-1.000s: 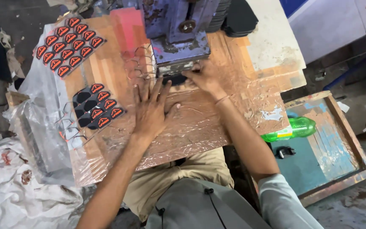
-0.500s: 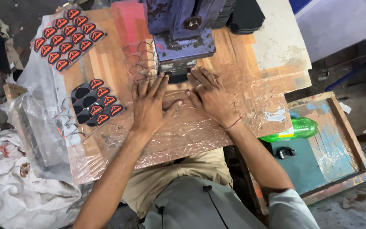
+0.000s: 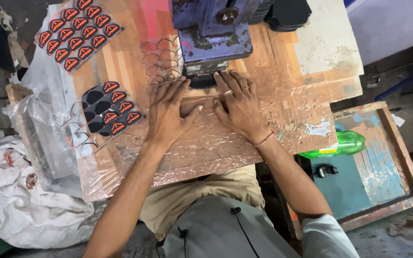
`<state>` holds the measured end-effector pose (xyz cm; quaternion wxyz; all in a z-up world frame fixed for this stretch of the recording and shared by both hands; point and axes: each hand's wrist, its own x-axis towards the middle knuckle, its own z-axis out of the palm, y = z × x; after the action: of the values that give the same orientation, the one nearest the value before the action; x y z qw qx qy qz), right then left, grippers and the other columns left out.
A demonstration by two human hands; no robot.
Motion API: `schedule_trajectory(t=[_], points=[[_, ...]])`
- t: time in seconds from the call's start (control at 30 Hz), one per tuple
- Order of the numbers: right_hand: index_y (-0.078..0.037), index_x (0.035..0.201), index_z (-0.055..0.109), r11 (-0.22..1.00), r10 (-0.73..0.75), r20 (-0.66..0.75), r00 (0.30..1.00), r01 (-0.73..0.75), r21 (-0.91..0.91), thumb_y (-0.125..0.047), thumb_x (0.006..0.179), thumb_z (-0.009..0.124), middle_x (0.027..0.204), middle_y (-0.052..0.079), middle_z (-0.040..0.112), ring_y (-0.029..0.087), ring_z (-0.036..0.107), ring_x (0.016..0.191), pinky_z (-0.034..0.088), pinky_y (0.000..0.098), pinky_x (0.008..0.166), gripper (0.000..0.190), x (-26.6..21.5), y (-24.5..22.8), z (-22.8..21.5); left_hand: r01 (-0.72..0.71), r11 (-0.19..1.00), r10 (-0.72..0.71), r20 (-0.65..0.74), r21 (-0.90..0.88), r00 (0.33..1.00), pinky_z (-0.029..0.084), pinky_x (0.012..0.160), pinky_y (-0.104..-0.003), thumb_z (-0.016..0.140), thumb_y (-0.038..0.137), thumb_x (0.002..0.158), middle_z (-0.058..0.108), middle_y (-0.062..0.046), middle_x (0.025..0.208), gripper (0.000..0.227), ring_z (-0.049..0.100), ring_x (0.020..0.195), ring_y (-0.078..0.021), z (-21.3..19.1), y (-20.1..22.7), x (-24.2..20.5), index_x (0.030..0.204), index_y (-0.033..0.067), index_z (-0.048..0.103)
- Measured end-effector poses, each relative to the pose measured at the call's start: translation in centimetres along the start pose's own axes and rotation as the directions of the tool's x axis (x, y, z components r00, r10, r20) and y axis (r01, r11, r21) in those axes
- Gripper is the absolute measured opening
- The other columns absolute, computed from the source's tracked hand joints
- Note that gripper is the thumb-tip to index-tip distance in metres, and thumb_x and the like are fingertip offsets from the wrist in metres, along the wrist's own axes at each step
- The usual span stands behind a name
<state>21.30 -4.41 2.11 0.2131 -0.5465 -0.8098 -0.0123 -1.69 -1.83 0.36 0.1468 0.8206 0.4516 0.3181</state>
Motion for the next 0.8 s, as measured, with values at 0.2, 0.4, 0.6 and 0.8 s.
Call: schedule_trajectory(t=[0.2, 0.4, 0.6, 0.8], points=[[-0.004, 0.147, 0.056, 0.996, 0.008, 0.057, 0.998, -0.003, -0.084, -0.027, 0.095, 0.063, 0.148, 0.02, 0.055, 0.037, 0.047, 0.141, 0.035, 0.0554, 0.115, 0.058, -0.03, -0.16, -0.14, -0.004, 0.999, 0.003, 0.022, 0.033, 1.0, 0.029, 0.119, -0.056, 0.076, 0.042, 0.09, 0.059, -0.017, 0.144, 0.068, 0.049, 0.134, -0.0365, -0.16, 0.17, 0.04, 0.144, 0.0039, 0.06], [-0.007, 0.147, 0.057, 1.0, 0.015, 0.027, 1.0, -0.015, -0.022, -0.028, 0.098, 0.063, 0.152, 0.02, 0.053, 0.038, 0.045, 0.144, 0.034, 0.0545, 0.117, 0.054, -0.27, 0.08, 0.15, -0.033, 0.998, 0.035, -0.024, 0.062, 0.999, 0.031, 0.118, -0.055, 0.076, 0.042, 0.092, 0.058, -0.015, 0.146, 0.066, 0.05, 0.136, -0.0369, -0.03, 0.28, 0.09, 0.144, 0.0051, 0.059], [-0.001, 0.149, 0.053, 1.0, 0.026, 0.039, 0.999, -0.027, 0.012, -0.029, 0.098, 0.063, 0.152, 0.021, 0.053, 0.038, 0.045, 0.144, 0.034, 0.0545, 0.117, 0.059, -0.17, -0.05, -0.27, -0.038, 0.998, 0.039, -0.018, 0.042, 0.999, 0.031, 0.117, -0.058, 0.076, 0.041, 0.092, 0.058, -0.016, 0.146, 0.07, 0.051, 0.132, -0.0364, 0.24, 0.26, 0.01, 0.146, 0.0007, 0.057], [-0.006, 0.148, 0.056, 1.0, -0.011, 0.049, 0.999, 0.012, -0.028, -0.029, 0.096, 0.063, 0.149, 0.019, 0.055, 0.037, 0.047, 0.141, 0.035, 0.053, 0.116, 0.057, 0.04, -0.05, -0.46, 0.019, 0.999, -0.02, -0.027, -0.029, 0.999, 0.039, 0.116, -0.052, 0.077, 0.037, 0.092, 0.057, -0.016, 0.146, 0.066, 0.051, 0.133, -0.0365, 0.5, 0.18, -0.04, 0.144, 0.0003, 0.058]])
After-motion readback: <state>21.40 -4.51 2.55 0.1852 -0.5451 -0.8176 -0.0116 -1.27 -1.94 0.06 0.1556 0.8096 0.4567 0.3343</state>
